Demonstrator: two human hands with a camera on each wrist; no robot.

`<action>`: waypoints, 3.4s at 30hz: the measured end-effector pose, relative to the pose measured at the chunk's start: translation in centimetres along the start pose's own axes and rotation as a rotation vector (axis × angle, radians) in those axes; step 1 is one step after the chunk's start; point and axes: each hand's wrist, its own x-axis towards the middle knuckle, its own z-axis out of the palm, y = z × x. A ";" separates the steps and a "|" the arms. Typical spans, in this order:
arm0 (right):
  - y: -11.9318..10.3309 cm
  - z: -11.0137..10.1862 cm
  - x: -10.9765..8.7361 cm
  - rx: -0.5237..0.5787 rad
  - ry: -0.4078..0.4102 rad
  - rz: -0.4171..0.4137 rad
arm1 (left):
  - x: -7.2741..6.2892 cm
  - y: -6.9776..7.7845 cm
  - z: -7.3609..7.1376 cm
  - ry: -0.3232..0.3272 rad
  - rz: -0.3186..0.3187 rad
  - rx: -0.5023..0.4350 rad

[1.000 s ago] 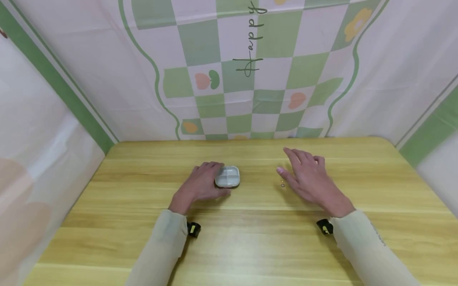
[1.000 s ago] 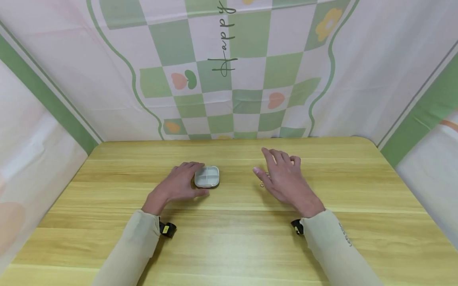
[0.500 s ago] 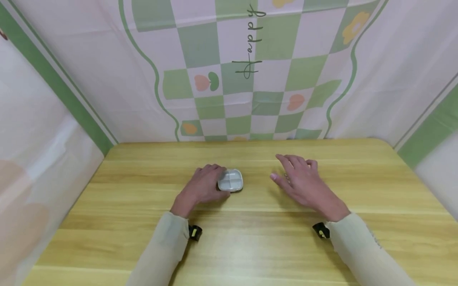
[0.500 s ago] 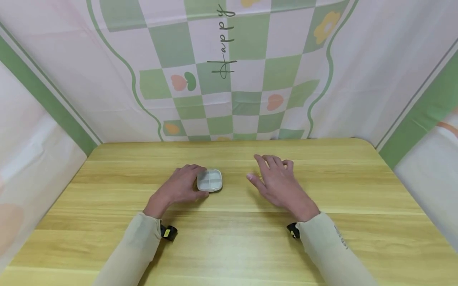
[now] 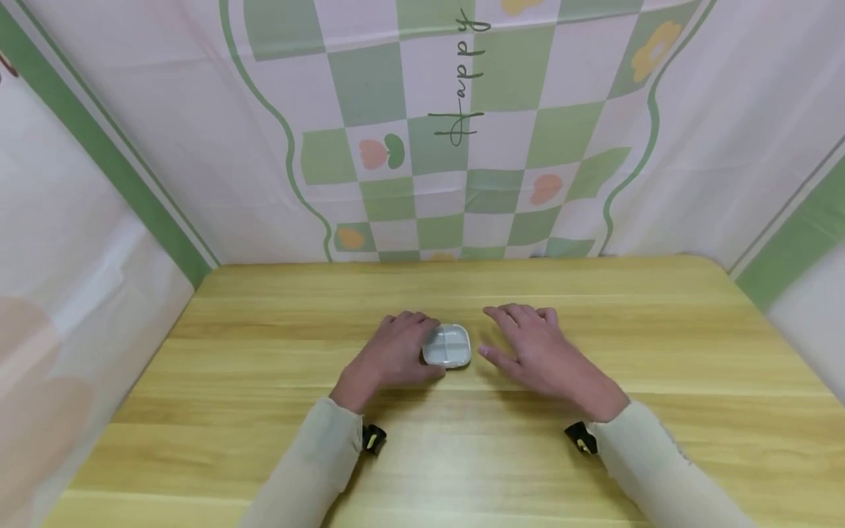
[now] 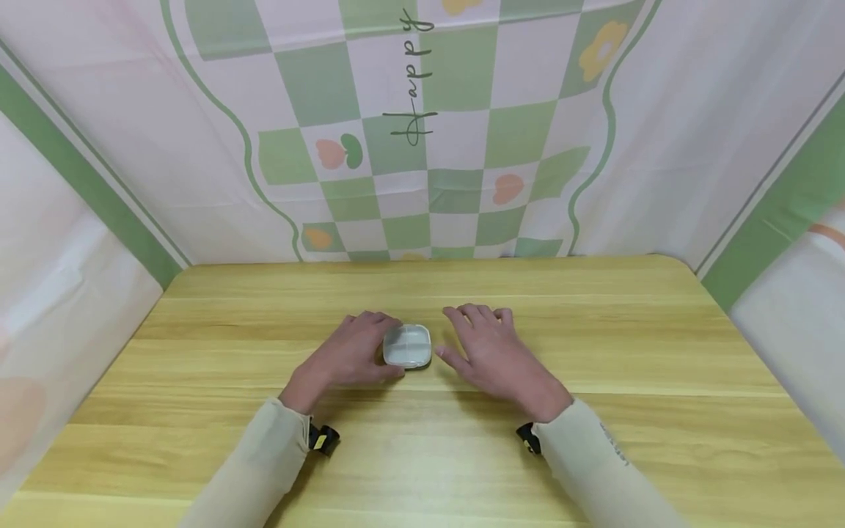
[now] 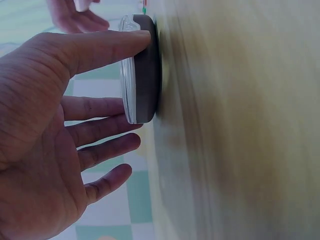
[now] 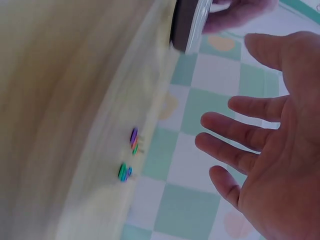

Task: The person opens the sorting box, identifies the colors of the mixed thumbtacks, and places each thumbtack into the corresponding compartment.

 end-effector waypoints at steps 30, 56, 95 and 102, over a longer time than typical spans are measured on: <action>-1.6 1.0 -0.4 -0.016 -0.086 -0.123 | 0.3 3.1 0.7 -0.048 0.068 0.039; -1.5 0.8 -0.3 0.050 -0.123 -0.099 | 0.2 3.3 1.1 0.000 0.008 0.059; -0.6 0.0 0.0 0.360 -0.237 0.017 | 0.1 3.4 1.1 0.042 -0.074 0.048; -0.5 0.0 0.2 0.416 -0.241 0.023 | 0.1 3.4 1.1 0.038 -0.086 0.039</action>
